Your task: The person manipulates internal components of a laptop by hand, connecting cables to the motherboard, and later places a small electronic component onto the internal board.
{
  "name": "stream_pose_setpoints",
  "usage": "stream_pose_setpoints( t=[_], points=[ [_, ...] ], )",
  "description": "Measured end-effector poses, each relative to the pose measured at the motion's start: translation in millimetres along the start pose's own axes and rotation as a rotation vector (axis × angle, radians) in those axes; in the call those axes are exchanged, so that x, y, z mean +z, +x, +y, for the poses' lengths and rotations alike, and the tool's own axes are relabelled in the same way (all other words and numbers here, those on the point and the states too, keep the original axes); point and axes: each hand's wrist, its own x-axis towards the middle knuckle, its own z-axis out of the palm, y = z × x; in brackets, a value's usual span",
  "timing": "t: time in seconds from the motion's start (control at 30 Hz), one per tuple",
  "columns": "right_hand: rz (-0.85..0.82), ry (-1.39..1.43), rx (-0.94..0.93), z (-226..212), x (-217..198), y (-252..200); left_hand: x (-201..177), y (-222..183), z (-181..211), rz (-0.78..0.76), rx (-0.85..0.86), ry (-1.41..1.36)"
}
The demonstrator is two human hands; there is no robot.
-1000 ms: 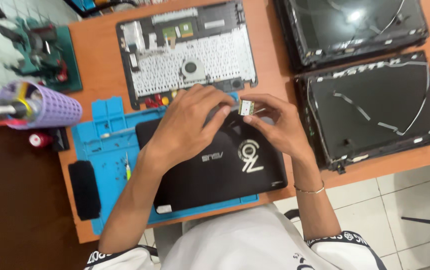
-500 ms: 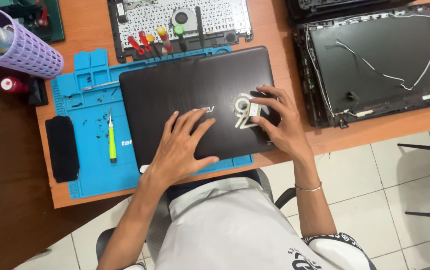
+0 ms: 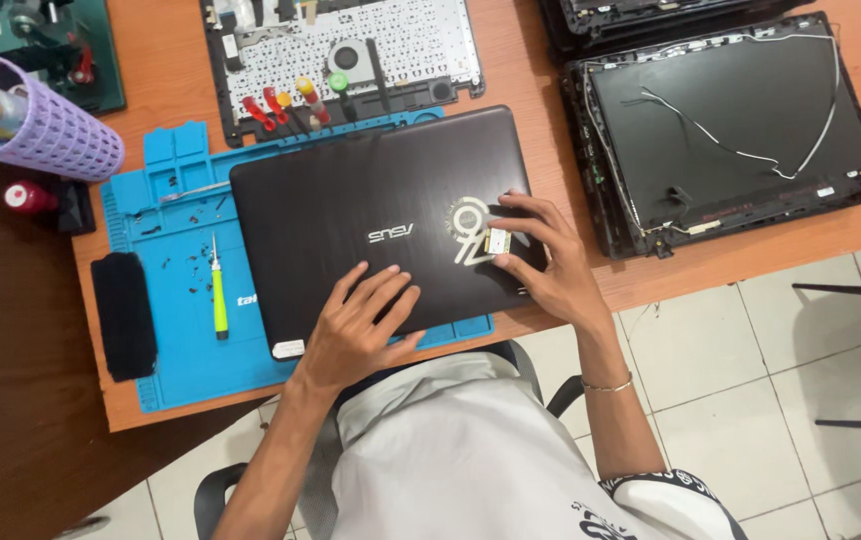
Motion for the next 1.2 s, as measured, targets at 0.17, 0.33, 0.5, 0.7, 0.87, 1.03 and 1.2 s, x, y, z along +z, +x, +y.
stream_pose_setpoints(
  t=[0.17,0.33,0.5,0.7,0.87,1.03,1.2],
  points=[
    [0.037,0.068,0.021,-1,-8,-10,-2,2,2,0.033,0.047,0.006],
    [0.101,0.292,0.163,0,-15,-31,-7,3,2,0.072,0.091,0.042],
    [0.202,0.279,0.062,16,-21,-56,-6,0,6,0.057,0.110,0.098],
    [0.281,0.321,0.188,34,-23,-90,-1,-4,7,0.054,0.132,0.179],
    [0.183,0.178,0.219,44,-19,-106,7,-9,6,0.064,0.147,0.223],
    [0.111,-0.020,0.096,44,-23,-103,8,-9,5,0.061,0.158,0.240],
    [0.067,-0.026,0.092,39,-25,-98,-4,-5,10,0.068,0.178,0.295]
  ],
)
